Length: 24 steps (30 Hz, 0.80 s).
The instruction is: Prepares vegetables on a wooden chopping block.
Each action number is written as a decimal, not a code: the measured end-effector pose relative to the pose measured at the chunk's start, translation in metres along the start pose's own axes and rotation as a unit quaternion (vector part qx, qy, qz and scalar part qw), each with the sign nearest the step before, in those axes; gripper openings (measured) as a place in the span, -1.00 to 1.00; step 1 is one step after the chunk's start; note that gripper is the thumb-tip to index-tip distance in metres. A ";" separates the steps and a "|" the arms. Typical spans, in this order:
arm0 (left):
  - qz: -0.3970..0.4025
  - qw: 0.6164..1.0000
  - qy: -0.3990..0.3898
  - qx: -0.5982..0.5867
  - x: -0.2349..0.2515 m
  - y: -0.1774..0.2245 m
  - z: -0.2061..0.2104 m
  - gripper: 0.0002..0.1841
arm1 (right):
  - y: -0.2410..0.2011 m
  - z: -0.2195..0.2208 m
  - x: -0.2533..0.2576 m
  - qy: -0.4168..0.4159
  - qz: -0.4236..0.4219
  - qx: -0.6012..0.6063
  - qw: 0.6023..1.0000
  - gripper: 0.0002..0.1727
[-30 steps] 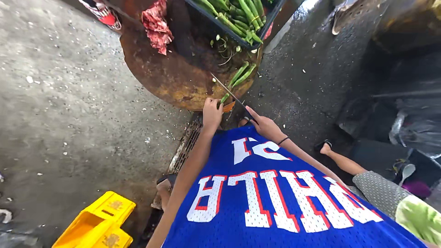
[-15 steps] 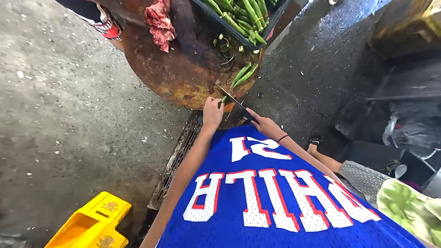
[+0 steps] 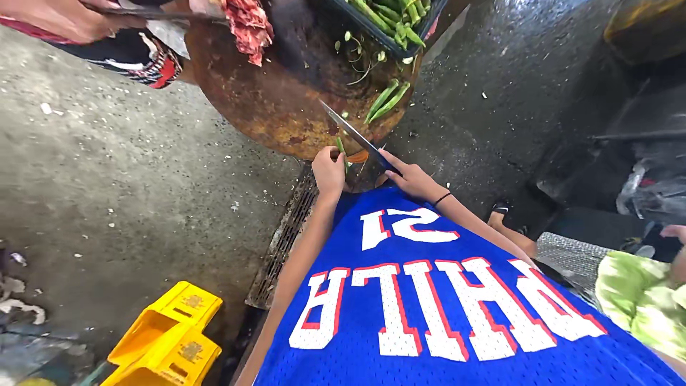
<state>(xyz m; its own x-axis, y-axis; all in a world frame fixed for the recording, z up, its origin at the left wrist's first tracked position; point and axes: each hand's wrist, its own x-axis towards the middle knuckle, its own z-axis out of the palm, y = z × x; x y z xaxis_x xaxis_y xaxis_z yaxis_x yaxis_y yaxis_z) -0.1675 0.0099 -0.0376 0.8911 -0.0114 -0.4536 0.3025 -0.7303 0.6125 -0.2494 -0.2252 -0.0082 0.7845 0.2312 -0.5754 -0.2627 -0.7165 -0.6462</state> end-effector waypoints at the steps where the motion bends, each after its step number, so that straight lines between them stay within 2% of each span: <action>1: -0.006 1.000 0.010 -0.014 -0.001 0.000 0.003 -0.68 | -0.009 0.000 0.005 -0.004 -0.003 0.003 1.000 -0.31; 5: -0.018 0.997 0.044 -0.061 -0.001 -0.001 0.012 -0.72 | -0.033 0.005 0.024 0.002 0.001 0.015 1.000 -0.33; 11: -0.018 0.996 0.062 -0.068 -0.001 -0.001 0.016 -0.75 | -0.038 0.009 0.032 -0.023 -0.004 0.012 1.000 -0.33; 20: -0.047 0.995 0.065 -0.065 -0.003 0.005 0.017 -0.76 | -0.028 0.014 0.029 -0.044 0.010 0.024 0.999 -0.32; 24: -0.050 0.994 0.069 -0.073 -0.004 0.004 0.019 -0.76 | -0.001 0.017 0.009 -0.061 0.004 -0.001 0.998 -0.31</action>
<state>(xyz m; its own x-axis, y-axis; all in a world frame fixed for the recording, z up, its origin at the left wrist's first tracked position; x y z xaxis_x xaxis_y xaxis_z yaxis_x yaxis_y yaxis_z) -0.1763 -0.0060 -0.0457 0.8892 0.1569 -0.4298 0.4282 -0.6168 0.6605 -0.2522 -0.2109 -0.0211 0.7079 0.3038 -0.6376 -0.2674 -0.7202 -0.6401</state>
